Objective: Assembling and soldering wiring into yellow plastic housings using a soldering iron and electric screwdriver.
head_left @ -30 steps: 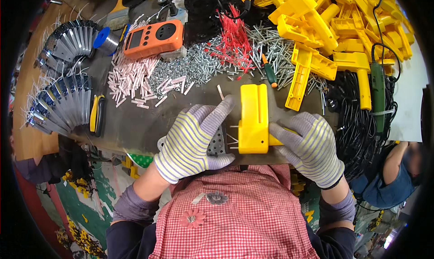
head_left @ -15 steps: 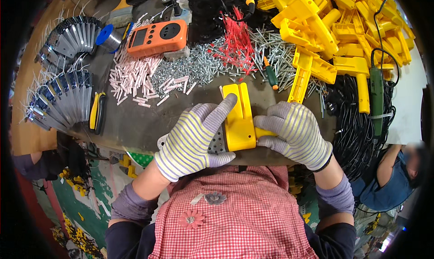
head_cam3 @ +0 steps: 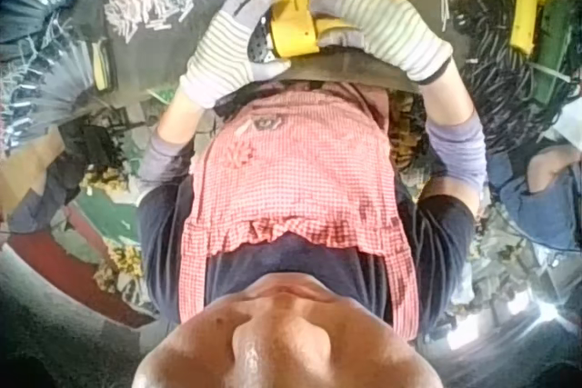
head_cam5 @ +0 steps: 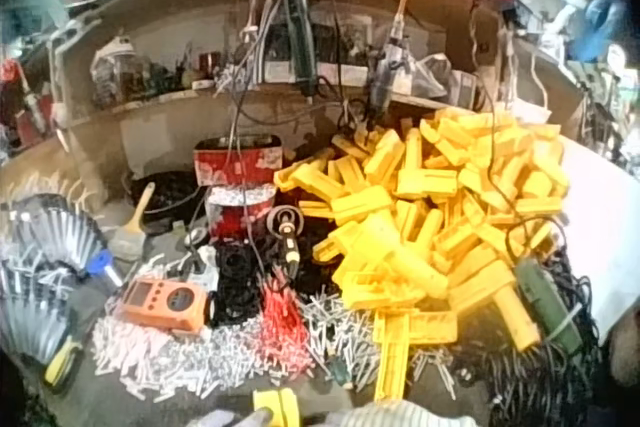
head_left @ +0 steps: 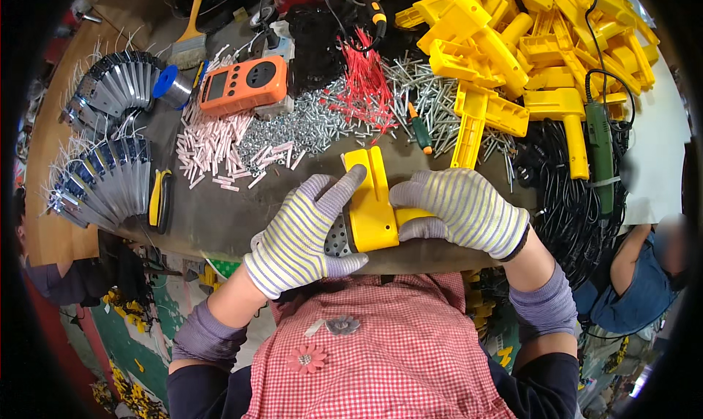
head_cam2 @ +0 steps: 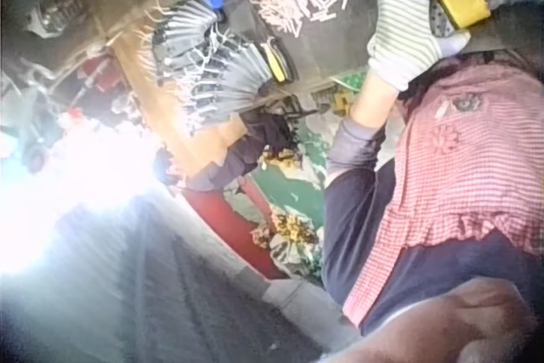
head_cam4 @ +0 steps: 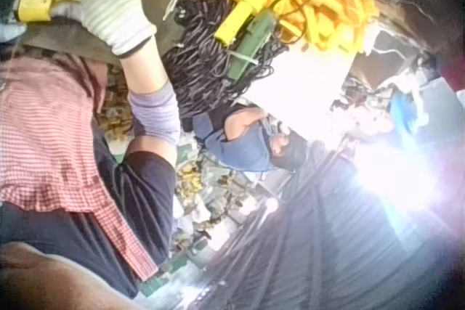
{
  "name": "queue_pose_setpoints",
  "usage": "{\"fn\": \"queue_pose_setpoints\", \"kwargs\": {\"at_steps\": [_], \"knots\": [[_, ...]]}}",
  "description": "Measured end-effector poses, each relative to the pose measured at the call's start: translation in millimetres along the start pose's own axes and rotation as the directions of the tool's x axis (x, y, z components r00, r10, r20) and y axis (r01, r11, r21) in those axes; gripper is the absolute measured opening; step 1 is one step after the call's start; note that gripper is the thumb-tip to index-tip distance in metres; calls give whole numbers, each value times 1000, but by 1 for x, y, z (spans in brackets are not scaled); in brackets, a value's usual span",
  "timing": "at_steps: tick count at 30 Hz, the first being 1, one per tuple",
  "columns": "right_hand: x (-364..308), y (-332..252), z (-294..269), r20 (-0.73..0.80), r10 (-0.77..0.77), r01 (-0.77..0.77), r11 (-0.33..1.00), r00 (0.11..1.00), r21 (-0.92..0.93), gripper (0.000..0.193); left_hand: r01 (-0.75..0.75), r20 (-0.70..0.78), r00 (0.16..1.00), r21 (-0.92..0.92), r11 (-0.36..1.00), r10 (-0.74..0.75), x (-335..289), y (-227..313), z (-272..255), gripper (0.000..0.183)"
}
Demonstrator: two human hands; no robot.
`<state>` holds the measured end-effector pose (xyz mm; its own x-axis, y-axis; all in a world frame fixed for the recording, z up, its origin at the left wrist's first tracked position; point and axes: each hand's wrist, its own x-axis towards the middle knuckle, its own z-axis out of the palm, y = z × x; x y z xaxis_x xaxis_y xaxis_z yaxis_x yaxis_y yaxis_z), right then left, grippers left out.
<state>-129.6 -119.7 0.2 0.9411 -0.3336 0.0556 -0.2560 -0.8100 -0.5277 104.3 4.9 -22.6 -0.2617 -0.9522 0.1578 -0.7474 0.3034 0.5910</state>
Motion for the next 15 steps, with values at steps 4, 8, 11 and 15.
{"fn": "queue_pose_setpoints", "kwargs": {"at_steps": [4,8,11,15], "knots": [[7,-11,-11,112,13,10,980,994,-197,38,32,22,999,-18,999,-32,-1,1,-1,104],[-1,-3,-1,2,10,-10,998,1000,63,38,15,-108,994,68,998,-8,7,9,-3,113],[2,-1,8,27,5,-4,999,1000,-32,39,4,33,999,156,988,-9,24,2,-14,126],[-16,-16,-22,-44,-107,93,966,993,-241,49,-74,103,992,-7,997,74,25,-17,-2,127]]}}
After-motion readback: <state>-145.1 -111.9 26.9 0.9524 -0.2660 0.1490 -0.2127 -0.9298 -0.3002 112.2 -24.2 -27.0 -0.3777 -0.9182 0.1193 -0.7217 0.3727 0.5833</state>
